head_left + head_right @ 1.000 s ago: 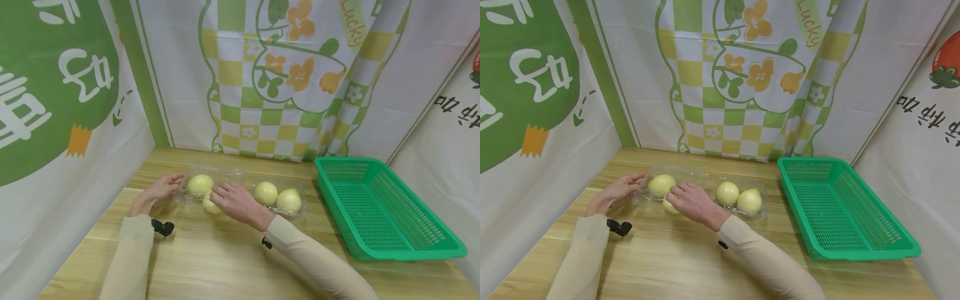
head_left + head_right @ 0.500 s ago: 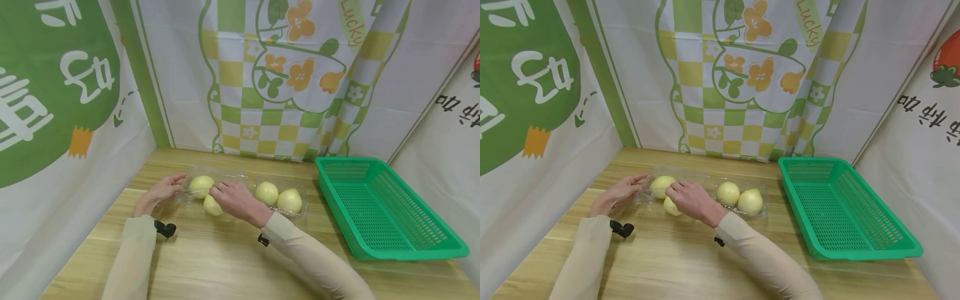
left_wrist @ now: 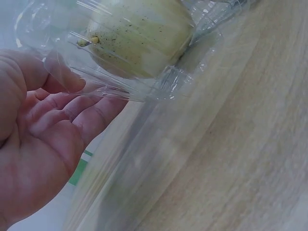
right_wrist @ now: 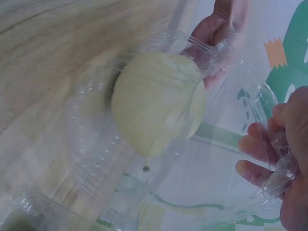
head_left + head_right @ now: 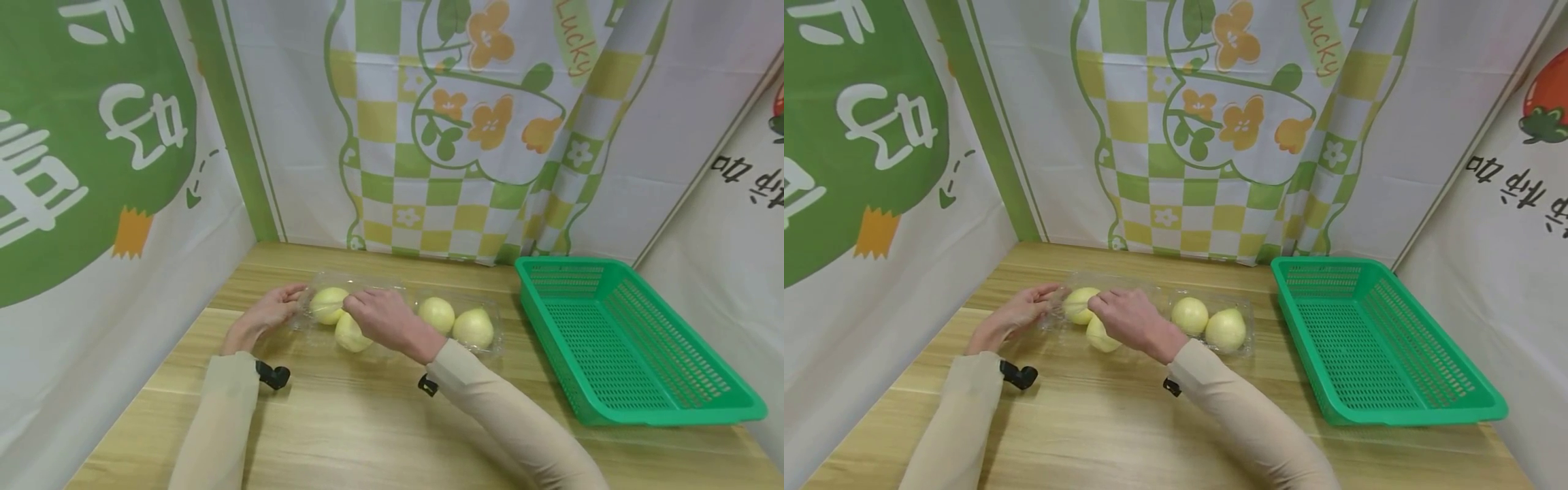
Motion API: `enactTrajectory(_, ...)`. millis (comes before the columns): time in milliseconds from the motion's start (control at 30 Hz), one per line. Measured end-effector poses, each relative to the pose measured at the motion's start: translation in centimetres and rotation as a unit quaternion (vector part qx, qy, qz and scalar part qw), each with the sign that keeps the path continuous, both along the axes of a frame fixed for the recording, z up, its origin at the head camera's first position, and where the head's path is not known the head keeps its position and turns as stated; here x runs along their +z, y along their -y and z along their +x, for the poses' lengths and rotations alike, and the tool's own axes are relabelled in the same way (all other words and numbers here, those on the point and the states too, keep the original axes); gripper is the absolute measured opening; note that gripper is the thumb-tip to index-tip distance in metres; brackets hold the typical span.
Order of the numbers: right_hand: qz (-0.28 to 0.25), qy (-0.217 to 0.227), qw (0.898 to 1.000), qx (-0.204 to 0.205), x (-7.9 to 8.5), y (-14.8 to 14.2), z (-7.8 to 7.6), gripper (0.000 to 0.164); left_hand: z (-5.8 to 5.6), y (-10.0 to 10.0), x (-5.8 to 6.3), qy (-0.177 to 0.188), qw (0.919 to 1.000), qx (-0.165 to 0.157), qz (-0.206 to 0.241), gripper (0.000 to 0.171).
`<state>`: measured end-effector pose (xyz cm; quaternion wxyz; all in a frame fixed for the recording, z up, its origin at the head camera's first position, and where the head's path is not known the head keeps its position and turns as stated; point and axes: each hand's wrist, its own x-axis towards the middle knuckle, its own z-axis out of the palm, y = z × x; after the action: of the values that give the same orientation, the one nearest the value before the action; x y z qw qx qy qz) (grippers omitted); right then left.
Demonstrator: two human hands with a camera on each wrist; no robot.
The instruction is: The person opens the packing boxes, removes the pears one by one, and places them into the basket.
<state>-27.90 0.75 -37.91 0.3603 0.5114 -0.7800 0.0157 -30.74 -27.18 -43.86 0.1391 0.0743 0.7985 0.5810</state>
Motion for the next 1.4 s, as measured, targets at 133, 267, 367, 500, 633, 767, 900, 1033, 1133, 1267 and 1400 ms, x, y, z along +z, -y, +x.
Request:
enactTrajectory(133, -0.018, 0.002, 1.0, 0.01, 0.3, 0.0, -0.3, 0.015, 0.0, -0.2, -0.1, -0.003, 1.0, 0.005, -0.006, 0.06)
enactTrajectory(267, -0.02, 0.012, 1.0, 0.007, 0.7, 0.1, -0.5, 0.016, -0.1, -0.5, -0.1, -0.001, 0.9999, 0.011, -0.008, 0.064)
enactTrajectory(367, -0.008, 0.034, 0.999, -0.008, 1.0, 0.3, -0.5, 0.02, 0.0, -0.5, -0.1, 0.0, 0.9999, 0.014, -0.009, 0.063)
enactTrajectory(500, 0.014, 0.071, 0.997, -0.023, 1.6, 0.6, -0.6, 0.024, 0.2, -0.4, 0.0, -0.009, 0.9995, 0.016, -0.024, 0.061)
enactTrajectory(633, 0.033, 0.109, 0.993, -0.019, 2.2, 0.8, -0.8, 0.027, 0.4, -0.3, 0.0, -0.013, 0.9989, 0.023, -0.038, 0.058)
enactTrajectory(767, 0.039, 0.127, 0.991, -0.026, 2.7, 0.9, -0.9, 0.027, 0.3, -0.6, 0.1, -0.022, 0.9979, 0.025, -0.056, 0.059)
enactTrajectory(900, 0.059, 0.085, 0.994, -0.021, 3.0, 0.9, -0.6, 0.026, 0.1, -0.7, 0.1, -0.016, 0.9981, 0.034, -0.048, 0.066)
enactTrajectory(1033, 0.089, 0.022, 0.996, 0.0, 3.1, 0.8, -0.3, 0.023, 0.0, -0.7, 0.1, -0.011, 0.9988, 0.039, -0.028, 0.062)
enactTrajectory(1133, 0.104, 0.002, 0.995, 0.005, 3.1, 0.9, -0.1, 0.019, 0.1, -0.6, 0.1, -0.012, 0.9992, 0.034, -0.018, 0.059)
enactTrajectory(1267, 0.132, 0.011, 0.991, -0.004, 3.2, 1.3, 0.1, 0.017, 0.1, -0.6, 0.1, -0.017, 0.9992, 0.032, -0.018, 0.057)
enactTrajectory(1400, 0.167, 0.028, 0.985, -0.018, 3.2, 1.8, 0.2, 0.017, 0.0, -0.9, 0.1, -0.018, 0.9991, 0.034, -0.019, 0.058)
